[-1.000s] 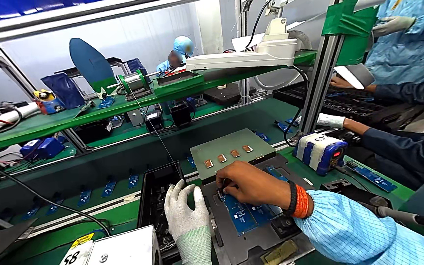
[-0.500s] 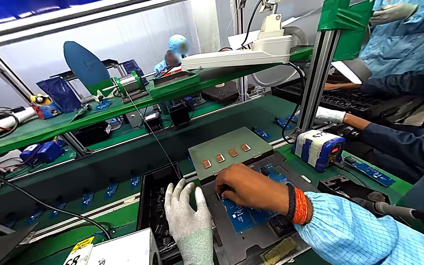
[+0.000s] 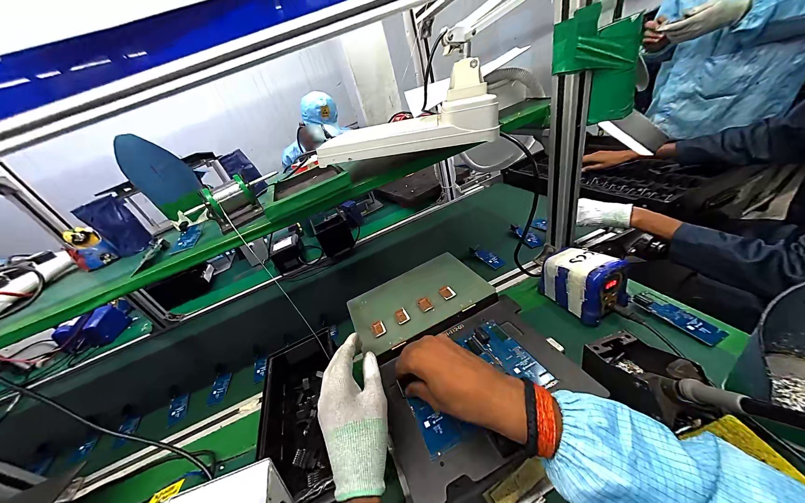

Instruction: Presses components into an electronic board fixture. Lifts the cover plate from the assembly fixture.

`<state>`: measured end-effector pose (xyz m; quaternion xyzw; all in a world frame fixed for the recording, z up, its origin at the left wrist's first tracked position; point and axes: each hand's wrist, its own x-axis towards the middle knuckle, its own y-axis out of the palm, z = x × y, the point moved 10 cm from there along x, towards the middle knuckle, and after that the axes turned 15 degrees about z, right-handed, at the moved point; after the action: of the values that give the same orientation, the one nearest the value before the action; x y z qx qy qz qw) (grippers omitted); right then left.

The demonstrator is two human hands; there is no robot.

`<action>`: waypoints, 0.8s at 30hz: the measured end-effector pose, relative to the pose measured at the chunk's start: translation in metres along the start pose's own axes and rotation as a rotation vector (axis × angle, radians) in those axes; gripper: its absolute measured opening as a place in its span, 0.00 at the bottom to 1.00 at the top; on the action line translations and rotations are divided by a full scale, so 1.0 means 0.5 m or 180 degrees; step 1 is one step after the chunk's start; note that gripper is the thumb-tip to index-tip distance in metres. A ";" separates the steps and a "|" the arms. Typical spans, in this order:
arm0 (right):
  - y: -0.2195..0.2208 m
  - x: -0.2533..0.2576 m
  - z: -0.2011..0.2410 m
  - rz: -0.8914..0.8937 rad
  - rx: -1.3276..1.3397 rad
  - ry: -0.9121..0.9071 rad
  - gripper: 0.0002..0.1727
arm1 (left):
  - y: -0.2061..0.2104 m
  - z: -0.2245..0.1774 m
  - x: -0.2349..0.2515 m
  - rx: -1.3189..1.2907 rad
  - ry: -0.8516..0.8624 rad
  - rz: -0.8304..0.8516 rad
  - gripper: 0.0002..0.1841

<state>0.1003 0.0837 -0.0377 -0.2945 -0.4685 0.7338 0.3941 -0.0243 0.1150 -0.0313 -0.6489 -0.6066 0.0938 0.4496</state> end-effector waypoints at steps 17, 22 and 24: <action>0.000 0.016 -0.008 0.0119 -0.0147 -0.0043 0.09 | 0.095 0.067 0.053 -0.0579 -0.0776 0.1023 0.25; 0.001 0.016 -0.005 0.0210 -0.0183 0.0002 0.09 | 0.104 0.068 0.044 -0.0775 -0.0686 0.1054 0.26; 0.000 0.018 0.001 0.0251 -0.0235 0.0006 0.09 | 0.107 0.067 0.033 -0.1047 -0.0561 0.1055 0.27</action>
<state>0.0951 0.0912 -0.0378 -0.3278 -0.4829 0.7308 0.3541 -0.0049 0.1527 -0.0811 -0.7933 -0.5359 0.1225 0.2617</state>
